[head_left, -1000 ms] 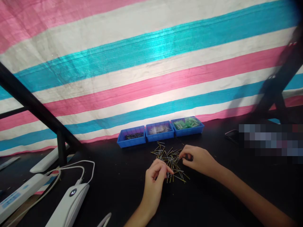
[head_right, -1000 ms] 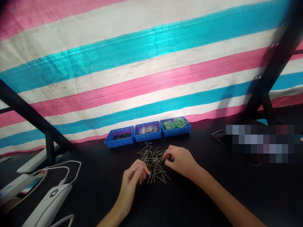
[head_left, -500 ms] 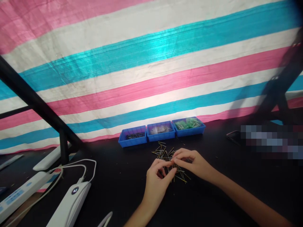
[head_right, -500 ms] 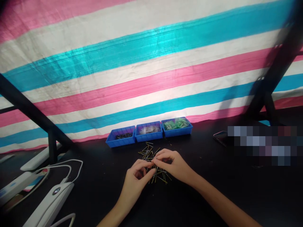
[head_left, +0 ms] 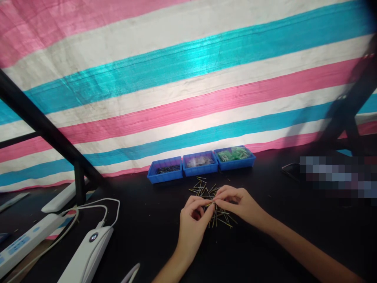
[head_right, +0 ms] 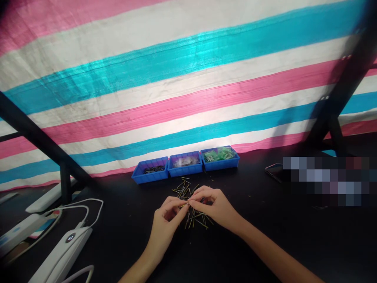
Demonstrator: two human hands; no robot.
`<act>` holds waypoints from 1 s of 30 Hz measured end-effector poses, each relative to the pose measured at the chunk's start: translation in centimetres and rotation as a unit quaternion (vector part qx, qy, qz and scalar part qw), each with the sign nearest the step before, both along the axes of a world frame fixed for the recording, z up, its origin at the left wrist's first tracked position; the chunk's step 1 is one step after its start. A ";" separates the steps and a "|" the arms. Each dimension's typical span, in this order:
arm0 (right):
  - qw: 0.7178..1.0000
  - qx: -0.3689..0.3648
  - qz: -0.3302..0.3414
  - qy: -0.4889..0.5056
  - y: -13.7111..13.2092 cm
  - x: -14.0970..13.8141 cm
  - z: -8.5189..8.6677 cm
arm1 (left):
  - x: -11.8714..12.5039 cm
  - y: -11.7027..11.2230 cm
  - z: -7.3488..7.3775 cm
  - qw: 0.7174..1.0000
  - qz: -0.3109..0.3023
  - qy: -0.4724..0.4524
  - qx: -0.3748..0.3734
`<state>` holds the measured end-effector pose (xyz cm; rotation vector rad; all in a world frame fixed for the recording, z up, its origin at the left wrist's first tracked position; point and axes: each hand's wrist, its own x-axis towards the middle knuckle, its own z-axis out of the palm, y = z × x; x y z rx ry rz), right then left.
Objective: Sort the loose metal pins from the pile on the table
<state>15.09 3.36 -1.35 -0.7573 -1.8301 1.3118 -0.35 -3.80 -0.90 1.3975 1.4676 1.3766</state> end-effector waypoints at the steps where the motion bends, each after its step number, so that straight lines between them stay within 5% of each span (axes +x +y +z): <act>1: 1.000 0.002 -0.005 -0.002 0.0 0.0 0.1 | 0.0 0.0 0.0 1.000 0.006 -0.009 0.001; 10: 0.998 0.043 0.009 -0.051 -1.4 -0.6 0.3 | 0.0 0.0 -0.4 0.998 0.030 -0.048 0.003; 30: 0.999 -0.007 0.017 -0.031 -1.7 -1.2 -0.5 | 0.0 0.0 -0.4 0.998 -0.002 -0.063 0.004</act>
